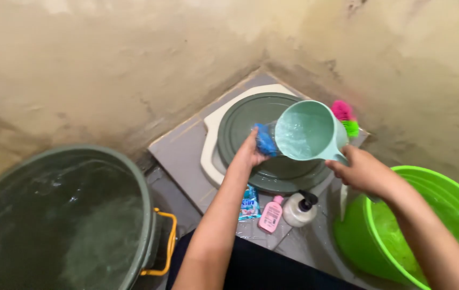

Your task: Scrubbing and rinsing the bathroom floor and squat toilet area with brushes and soapy water.

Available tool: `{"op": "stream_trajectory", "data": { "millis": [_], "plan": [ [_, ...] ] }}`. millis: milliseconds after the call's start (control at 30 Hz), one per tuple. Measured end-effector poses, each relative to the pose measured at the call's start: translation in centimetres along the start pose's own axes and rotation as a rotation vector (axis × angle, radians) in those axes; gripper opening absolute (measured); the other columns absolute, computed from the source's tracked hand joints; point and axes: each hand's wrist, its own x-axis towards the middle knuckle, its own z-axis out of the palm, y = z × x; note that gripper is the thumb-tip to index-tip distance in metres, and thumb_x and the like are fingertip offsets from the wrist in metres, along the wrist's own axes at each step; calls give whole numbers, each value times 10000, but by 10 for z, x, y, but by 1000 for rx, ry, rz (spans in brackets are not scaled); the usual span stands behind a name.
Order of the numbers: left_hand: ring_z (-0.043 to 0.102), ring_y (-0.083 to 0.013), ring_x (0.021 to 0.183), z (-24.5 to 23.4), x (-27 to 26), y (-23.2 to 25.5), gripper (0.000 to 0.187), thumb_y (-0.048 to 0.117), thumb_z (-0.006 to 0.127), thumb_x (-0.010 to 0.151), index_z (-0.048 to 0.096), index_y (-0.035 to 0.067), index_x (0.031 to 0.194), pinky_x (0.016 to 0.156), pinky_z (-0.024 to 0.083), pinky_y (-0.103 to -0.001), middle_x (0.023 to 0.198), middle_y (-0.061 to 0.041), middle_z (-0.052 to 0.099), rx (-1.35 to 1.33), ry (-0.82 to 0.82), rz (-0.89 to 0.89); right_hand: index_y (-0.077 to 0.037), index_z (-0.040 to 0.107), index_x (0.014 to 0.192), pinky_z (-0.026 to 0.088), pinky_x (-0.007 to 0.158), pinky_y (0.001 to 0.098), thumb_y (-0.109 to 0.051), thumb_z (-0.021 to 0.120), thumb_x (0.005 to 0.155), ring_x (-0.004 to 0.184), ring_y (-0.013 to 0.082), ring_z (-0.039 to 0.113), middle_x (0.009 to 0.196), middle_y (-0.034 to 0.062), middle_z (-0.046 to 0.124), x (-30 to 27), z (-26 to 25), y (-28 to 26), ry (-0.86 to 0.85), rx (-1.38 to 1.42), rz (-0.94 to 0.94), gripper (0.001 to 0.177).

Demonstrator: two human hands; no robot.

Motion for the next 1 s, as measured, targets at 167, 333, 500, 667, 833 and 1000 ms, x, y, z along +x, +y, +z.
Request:
{"op": "stream_trajectory", "data": {
  "millis": [167,333,500,667,833,1000],
  "plan": [
    [702,-334,1027,-43,39,14,422,464,605,979,618,159,1272,855,573,-561,1191,-131,713,0,132,79,34,616,981,558,580,386,-411,681,940,612,211,683,739,149,731,34,17,-39,4,-164,-119,451],
    [698,-319,861,-16,-23,35,531,559,640,804,667,131,1117,677,587,-518,1008,-119,722,-344,-22,53,47,616,922,570,551,417,-389,687,918,613,249,676,746,151,724,50,21,-67,-15,-61,-119,442],
    [670,-218,727,-51,4,47,436,424,890,905,635,91,1023,616,564,-365,825,-67,659,-478,-234,-11,51,621,989,594,666,476,-422,660,944,701,357,764,799,253,757,48,21,-88,15,-243,-97,477],
    [638,-189,586,-34,-13,47,415,409,907,757,624,136,891,538,543,-331,728,-34,662,-273,155,134,62,624,1098,547,862,534,-441,683,919,990,464,696,1010,325,710,60,31,-88,171,-452,-276,537],
    [738,-198,724,-17,-44,45,264,224,855,809,716,95,992,607,606,-355,868,-53,765,-105,359,465,71,605,1128,532,880,551,-433,668,924,1026,479,677,1048,332,696,58,33,-100,172,-463,-262,548],
    [724,-188,746,-59,7,41,467,267,881,709,675,179,1118,630,626,-442,874,-6,738,2,398,703,72,647,1085,538,882,539,-421,673,919,1012,473,689,1014,342,705,59,35,-111,154,-431,-311,521]
  ]
}}
